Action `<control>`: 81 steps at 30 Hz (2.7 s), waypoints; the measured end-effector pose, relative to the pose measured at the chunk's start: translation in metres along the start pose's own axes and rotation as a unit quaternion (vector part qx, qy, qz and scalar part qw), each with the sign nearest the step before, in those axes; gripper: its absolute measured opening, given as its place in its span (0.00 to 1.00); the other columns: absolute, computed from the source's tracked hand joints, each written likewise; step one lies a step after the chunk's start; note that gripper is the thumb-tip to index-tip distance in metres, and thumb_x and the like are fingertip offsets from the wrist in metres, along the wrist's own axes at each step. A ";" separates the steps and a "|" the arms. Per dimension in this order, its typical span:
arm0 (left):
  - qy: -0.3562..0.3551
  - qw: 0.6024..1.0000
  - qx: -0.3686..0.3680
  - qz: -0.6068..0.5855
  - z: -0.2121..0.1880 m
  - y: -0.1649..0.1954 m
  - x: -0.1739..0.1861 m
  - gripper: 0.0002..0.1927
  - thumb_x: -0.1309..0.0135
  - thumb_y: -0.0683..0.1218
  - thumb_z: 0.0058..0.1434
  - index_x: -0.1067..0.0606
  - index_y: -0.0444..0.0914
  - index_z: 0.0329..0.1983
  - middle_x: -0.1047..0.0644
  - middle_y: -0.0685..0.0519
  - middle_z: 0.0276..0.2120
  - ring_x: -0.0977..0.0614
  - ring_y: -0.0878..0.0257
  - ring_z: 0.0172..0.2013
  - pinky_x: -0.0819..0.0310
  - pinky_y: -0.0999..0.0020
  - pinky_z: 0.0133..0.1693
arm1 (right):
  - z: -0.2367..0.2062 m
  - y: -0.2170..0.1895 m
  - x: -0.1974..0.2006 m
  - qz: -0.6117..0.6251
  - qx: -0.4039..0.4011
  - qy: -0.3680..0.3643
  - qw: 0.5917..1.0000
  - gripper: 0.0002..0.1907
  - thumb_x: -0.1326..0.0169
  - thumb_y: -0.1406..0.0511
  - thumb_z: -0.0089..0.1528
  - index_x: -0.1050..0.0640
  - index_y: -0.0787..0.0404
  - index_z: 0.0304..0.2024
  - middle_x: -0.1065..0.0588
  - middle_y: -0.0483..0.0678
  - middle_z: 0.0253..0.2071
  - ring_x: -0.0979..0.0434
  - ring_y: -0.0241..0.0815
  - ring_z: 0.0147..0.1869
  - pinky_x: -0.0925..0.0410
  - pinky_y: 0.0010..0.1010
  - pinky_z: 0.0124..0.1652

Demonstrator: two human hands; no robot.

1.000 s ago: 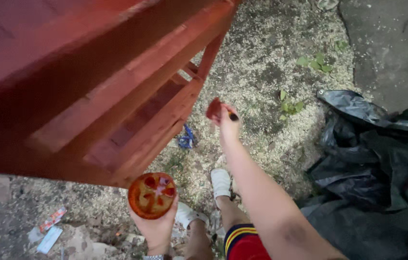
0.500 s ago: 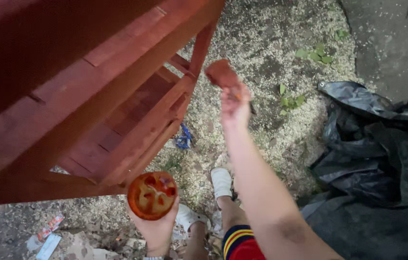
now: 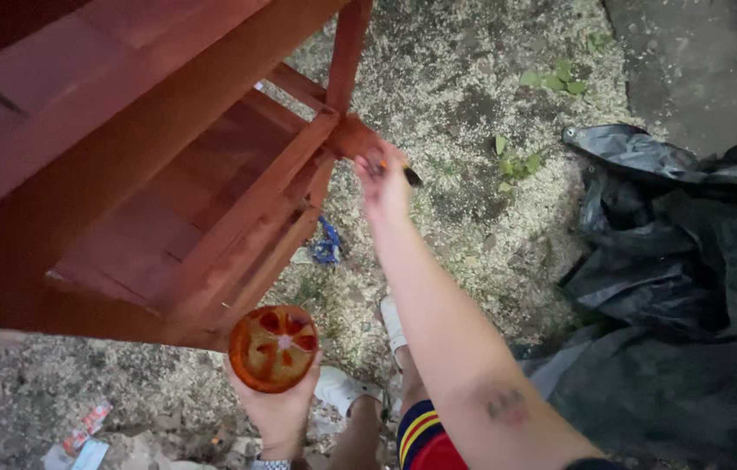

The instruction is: The person paints wooden chair frames with red stain using a brush, holding a bowl of stain in one hand while brushing the seat slats, legs and rails of the chairs, moving between several chairs on the ground.

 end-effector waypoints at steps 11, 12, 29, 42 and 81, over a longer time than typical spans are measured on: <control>-0.051 0.996 -0.027 -0.070 0.005 -0.033 0.020 0.56 0.25 0.44 0.37 0.41 0.34 0.69 0.30 0.46 0.61 0.25 0.57 0.59 0.27 0.61 0.60 | -0.104 -0.002 -0.090 -0.727 0.410 -0.373 0.405 0.25 0.40 0.70 0.50 0.22 0.50 0.50 0.29 0.57 0.66 0.21 0.60 0.57 0.26 0.42 0.53; -0.034 0.997 -0.036 -0.056 0.007 -0.034 0.021 0.56 0.25 0.43 0.36 0.40 0.34 0.69 0.30 0.46 0.60 0.25 0.57 0.59 0.27 0.61 0.60 | -0.098 0.007 -0.092 -0.768 0.404 -0.386 0.313 0.29 0.40 0.71 0.43 0.22 0.50 0.48 0.29 0.58 0.66 0.21 0.61 0.53 0.26 0.43 0.49; -0.049 0.978 -0.067 -0.193 0.057 -0.015 -0.045 0.53 0.25 0.44 0.42 0.44 0.35 0.68 0.31 0.46 0.61 0.24 0.57 0.60 0.24 0.60 0.60 | -0.068 0.009 -0.107 -0.781 0.370 -0.293 0.408 0.12 0.42 0.66 0.59 0.22 0.53 0.45 0.24 0.56 0.52 0.20 0.61 0.44 0.27 0.49 0.43; -0.003 0.991 -0.093 -0.095 0.054 0.021 -0.018 0.53 0.23 0.43 0.38 0.39 0.34 0.66 0.28 0.45 0.58 0.23 0.56 0.57 0.26 0.60 0.60 | -0.078 0.007 -0.103 -0.777 0.499 -0.318 0.215 0.26 0.41 0.69 0.47 0.27 0.51 0.48 0.33 0.65 0.65 0.20 0.61 0.54 0.25 0.44 0.45; -0.045 0.993 -0.007 -0.106 0.036 0.010 0.023 0.53 0.25 0.43 0.39 0.41 0.34 0.67 0.29 0.45 0.58 0.22 0.56 0.56 0.25 0.61 0.58 | -0.013 0.003 -0.037 -0.290 0.221 -0.085 0.927 0.06 0.49 0.65 0.72 0.27 0.59 0.50 0.25 0.49 0.41 0.23 0.40 0.42 0.22 0.32 0.40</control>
Point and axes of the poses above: each hand's wrist, its own z-axis towards the middle knuckle, its own x-axis out of the back of the hand, y = z × x, the point moved 7 cm from there along z, towards the middle knuckle
